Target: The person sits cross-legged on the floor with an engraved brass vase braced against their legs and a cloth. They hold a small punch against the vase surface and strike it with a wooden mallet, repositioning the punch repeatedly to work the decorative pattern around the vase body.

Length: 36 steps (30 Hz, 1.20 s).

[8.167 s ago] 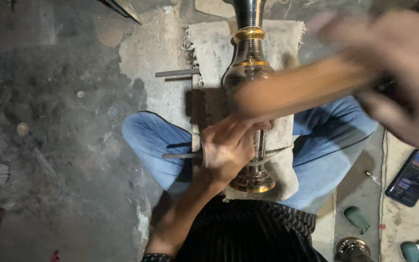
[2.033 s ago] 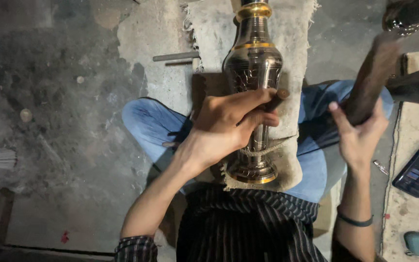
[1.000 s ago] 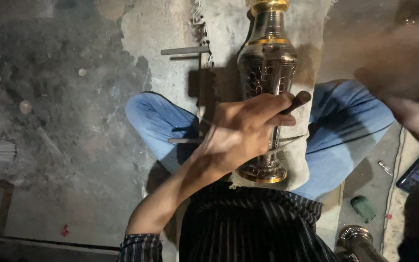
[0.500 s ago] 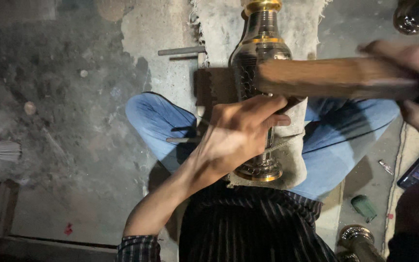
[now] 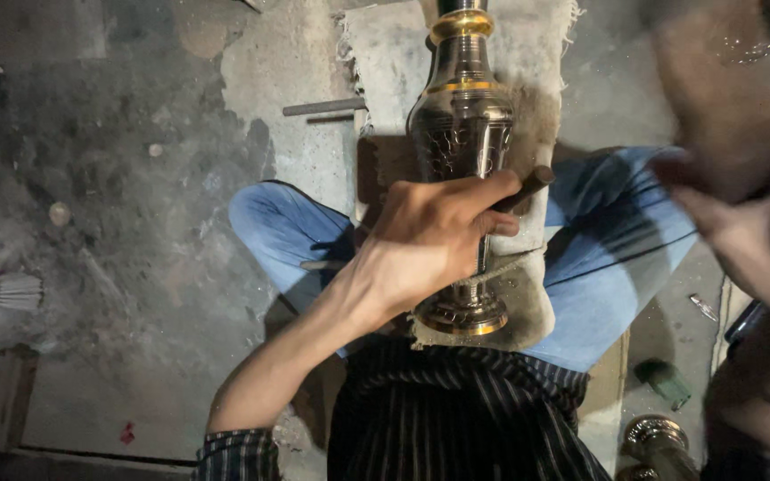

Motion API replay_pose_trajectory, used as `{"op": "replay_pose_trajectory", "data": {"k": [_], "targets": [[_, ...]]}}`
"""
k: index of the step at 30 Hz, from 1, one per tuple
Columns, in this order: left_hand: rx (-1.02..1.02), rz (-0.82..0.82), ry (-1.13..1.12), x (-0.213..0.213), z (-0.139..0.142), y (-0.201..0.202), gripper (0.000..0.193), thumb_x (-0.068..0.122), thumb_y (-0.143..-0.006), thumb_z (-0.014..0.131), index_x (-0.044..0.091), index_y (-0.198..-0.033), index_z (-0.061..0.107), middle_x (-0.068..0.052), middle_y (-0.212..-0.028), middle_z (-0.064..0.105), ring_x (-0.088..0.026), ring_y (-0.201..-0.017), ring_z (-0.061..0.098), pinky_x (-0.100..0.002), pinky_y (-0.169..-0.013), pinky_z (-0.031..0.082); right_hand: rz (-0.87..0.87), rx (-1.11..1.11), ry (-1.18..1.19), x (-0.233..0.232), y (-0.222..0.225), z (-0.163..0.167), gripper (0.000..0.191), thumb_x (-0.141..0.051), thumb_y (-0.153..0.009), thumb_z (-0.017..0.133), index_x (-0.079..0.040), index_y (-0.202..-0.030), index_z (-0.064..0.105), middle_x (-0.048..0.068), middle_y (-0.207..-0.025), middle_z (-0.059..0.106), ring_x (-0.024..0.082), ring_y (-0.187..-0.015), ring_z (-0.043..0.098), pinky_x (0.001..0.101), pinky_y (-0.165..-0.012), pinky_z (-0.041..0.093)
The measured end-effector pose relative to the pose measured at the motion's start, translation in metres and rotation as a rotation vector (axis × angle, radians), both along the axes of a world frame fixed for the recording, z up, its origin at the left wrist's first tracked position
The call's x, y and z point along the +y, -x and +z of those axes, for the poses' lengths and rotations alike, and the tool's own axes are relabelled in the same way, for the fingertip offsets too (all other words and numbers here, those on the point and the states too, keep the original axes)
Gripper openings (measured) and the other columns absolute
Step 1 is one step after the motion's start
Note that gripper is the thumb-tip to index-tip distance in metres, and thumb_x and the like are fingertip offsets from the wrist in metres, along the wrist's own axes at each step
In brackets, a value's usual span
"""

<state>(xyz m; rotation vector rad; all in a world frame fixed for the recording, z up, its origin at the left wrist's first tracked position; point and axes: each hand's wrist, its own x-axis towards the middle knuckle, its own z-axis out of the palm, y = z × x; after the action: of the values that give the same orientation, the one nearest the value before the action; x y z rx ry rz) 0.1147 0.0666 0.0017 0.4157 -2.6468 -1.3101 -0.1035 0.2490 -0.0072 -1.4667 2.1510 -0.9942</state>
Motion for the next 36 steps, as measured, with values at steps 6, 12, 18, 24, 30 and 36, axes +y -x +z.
{"op": "replay_pose_trajectory", "data": {"k": [6,12,18,24,30,36], "targets": [[-0.015,-0.054,0.076,-0.002,-0.005,0.005,0.032,-0.005,-0.092,0.067,0.001,-0.123,0.068,-0.014,-0.104,0.079,-0.025,-0.094,0.079,-0.031,-0.069,0.067,-0.125,-0.138,0.162,0.023,-0.012,-0.024,0.057,0.003,-0.088,0.074,0.002,-0.139,0.05,0.017,-0.123,0.064,0.023,-0.112,0.067,0.0354,-0.098,0.056],[-0.017,-0.137,0.115,-0.004,-0.009,0.012,0.047,-0.017,-0.086,0.056,0.0,-0.129,0.065,-0.021,-0.105,0.076,-0.026,-0.093,0.079,-0.03,-0.068,0.068,-0.279,-0.122,0.12,0.026,-0.026,-0.034,0.027,0.004,-0.097,0.079,0.002,-0.117,0.061,0.018,-0.111,0.072,0.021,-0.097,0.07,0.0296,-0.093,0.06],[-0.125,-0.2,0.098,-0.003,-0.007,0.02,0.055,-0.019,-0.083,0.053,0.004,-0.132,0.063,-0.02,-0.101,0.077,-0.024,-0.086,0.08,-0.031,-0.062,0.067,-0.375,-0.109,0.242,0.03,-0.042,-0.049,0.05,0.004,-0.079,0.081,0.004,-0.121,0.054,0.015,-0.105,0.067,0.019,-0.099,0.063,0.0303,-0.087,0.055],[-0.26,-0.28,0.08,-0.005,-0.004,0.029,0.058,-0.021,-0.087,0.044,0.007,-0.135,0.061,-0.021,-0.095,0.077,-0.026,-0.08,0.079,-0.028,-0.055,0.068,-0.495,-0.201,0.228,0.048,-0.06,-0.083,0.046,0.001,-0.091,0.086,0.001,-0.121,0.052,0.008,-0.106,0.062,0.014,-0.095,0.061,0.0303,-0.086,0.053],[-0.275,-0.352,0.015,-0.011,-0.001,0.033,0.063,-0.021,-0.081,0.049,0.007,-0.136,0.06,-0.019,-0.1,0.077,-0.023,-0.077,0.081,-0.027,-0.046,0.064,-0.606,-0.375,0.3,0.052,-0.083,-0.101,0.044,-0.007,-0.087,0.084,-0.002,-0.122,0.056,0.002,-0.101,0.065,0.011,-0.09,0.061,0.0267,-0.085,0.052],[-0.184,-0.224,-0.051,-0.022,-0.004,0.013,0.028,0.008,-0.105,0.063,0.015,-0.132,0.063,-0.008,-0.09,0.08,-0.02,-0.061,0.076,-0.031,-0.043,0.056,-0.553,-0.185,0.124,0.066,-0.093,-0.14,0.039,-0.003,-0.088,0.083,0.004,-0.12,0.061,0.01,-0.103,0.07,0.014,-0.095,0.067,0.0309,-0.089,0.054]]}}
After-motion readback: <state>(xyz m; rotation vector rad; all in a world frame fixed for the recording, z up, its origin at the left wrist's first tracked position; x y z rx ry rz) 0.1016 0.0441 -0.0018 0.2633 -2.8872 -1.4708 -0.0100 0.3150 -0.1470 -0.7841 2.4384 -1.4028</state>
